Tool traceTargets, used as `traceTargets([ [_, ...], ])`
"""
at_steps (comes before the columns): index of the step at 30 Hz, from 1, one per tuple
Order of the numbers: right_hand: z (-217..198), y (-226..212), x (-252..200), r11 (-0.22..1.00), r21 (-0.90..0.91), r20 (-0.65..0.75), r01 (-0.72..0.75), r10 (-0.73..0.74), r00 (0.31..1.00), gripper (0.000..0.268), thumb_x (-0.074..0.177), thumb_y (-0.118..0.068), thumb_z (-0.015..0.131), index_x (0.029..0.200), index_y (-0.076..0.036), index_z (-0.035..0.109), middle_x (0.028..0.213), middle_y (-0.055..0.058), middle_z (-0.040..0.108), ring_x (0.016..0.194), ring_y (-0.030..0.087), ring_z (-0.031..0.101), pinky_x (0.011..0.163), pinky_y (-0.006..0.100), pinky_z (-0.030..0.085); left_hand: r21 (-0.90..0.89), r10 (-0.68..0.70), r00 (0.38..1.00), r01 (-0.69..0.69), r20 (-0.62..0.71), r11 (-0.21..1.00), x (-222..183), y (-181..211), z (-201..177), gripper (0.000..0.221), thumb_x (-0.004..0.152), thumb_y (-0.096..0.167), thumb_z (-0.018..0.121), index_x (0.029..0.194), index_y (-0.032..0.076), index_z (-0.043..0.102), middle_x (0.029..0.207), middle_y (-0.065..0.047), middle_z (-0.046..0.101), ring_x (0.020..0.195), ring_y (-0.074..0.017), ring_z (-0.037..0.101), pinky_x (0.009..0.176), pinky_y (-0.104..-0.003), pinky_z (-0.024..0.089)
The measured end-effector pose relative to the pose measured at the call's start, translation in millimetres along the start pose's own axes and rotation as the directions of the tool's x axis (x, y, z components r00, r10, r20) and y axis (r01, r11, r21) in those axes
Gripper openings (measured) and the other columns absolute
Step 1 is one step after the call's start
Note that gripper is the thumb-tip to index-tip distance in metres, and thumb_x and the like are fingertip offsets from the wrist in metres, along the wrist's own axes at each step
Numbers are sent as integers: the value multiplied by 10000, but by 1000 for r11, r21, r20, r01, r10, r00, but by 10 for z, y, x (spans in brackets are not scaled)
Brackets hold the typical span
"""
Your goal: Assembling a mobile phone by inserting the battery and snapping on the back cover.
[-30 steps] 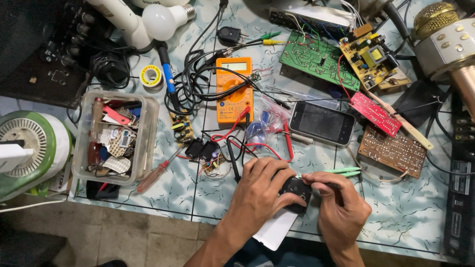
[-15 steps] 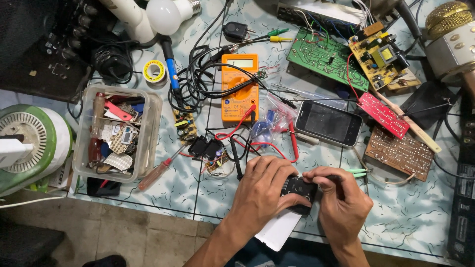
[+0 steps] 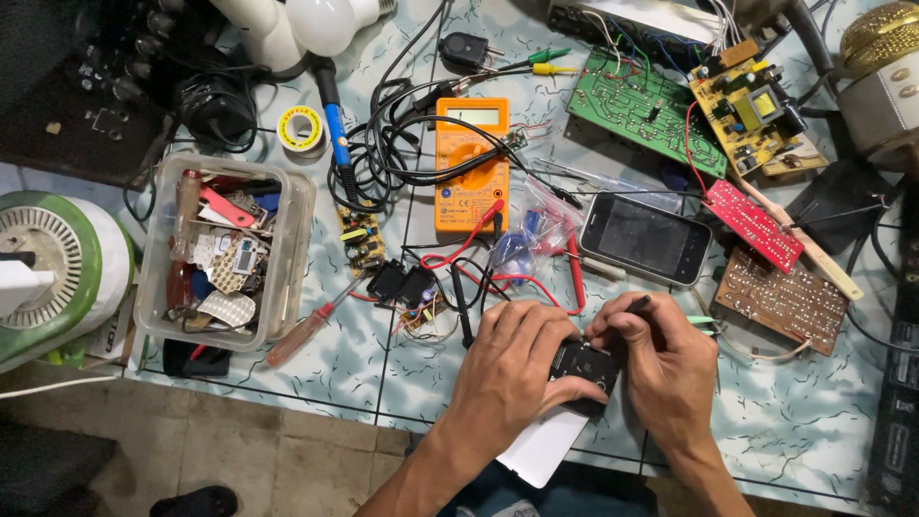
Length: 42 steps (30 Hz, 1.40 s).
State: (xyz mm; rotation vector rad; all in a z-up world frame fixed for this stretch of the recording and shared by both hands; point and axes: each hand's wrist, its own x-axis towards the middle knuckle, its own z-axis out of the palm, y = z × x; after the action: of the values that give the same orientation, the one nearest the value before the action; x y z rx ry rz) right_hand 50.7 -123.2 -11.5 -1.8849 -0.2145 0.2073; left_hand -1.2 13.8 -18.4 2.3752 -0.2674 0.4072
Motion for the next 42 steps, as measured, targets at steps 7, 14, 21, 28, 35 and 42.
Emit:
traceTargets([
  [7, -67, -103, 117, 991, -135, 127, 16, 1, 992, 202, 892, -121, 476, 731, -30, 557, 656, 34, 599, 554, 100, 576, 606, 196, 477, -3, -11, 1000, 11, -2, 1000, -9, -11, 9, 494, 704, 473, 627, 922, 44, 516, 959, -71, 525, 923, -236, 489, 849, -360, 358],
  [14, -100, -121, 195, 980, -194, 208, -47, 88, 974, 223, 887, -154, 493, 691, -67, 553, 632, 2, 590, 547, 76, 582, 582, 182, 459, 22, -3, 1000, 3, -11, 1000, -8, -6, -6, 503, 702, 477, 623, 915, 34, 517, 950, -77, 528, 913, -237, 490, 844, -360, 370],
  [21, -118, -75, 222, 979, -171, 228, -108, 146, 963, 193, 874, -129, 510, 702, -61, 564, 610, 14, 610, 528, 80, 608, 560, 171, 468, 24, -4, 1000, 4, -5, 1000, -6, -6, -7, 503, 691, 478, 640, 905, 40, 517, 968, -73, 532, 918, -237, 490, 845, -359, 363],
  [28, -124, -100, 277, 965, -258, 270, -47, 118, 955, 191, 865, -154, 513, 699, -86, 578, 547, 0, 631, 516, 54, 616, 553, 164, 439, 26, -4, 1000, 5, -9, 1000, -12, -12, 8, 501, 694, 483, 629, 903, 42, 516, 957, -70, 523, 916, -235, 487, 850, -359, 360],
  [35, -123, -103, 324, 947, -318, 329, 43, 68, 942, 212, 858, -169, 519, 670, -106, 594, 515, -30, 626, 474, 32, 575, 506, 169, 427, 47, 2, 1000, -1, -27, 999, -23, -19, 38, 513, 679, 487, 649, 893, 39, 517, 924, -71, 516, 901, -235, 491, 842, -358, 367],
  [42, -144, -6, 336, 921, -355, 364, 162, -24, 931, 166, 848, -168, 534, 698, -113, 578, 498, -45, 609, 449, 31, 553, 463, 179, 418, 46, -2, 1000, 3, -27, 999, -28, -15, 47, 514, 661, 476, 679, 888, 45, 515, 924, -73, 515, 912, -241, 491, 846, -364, 369],
])
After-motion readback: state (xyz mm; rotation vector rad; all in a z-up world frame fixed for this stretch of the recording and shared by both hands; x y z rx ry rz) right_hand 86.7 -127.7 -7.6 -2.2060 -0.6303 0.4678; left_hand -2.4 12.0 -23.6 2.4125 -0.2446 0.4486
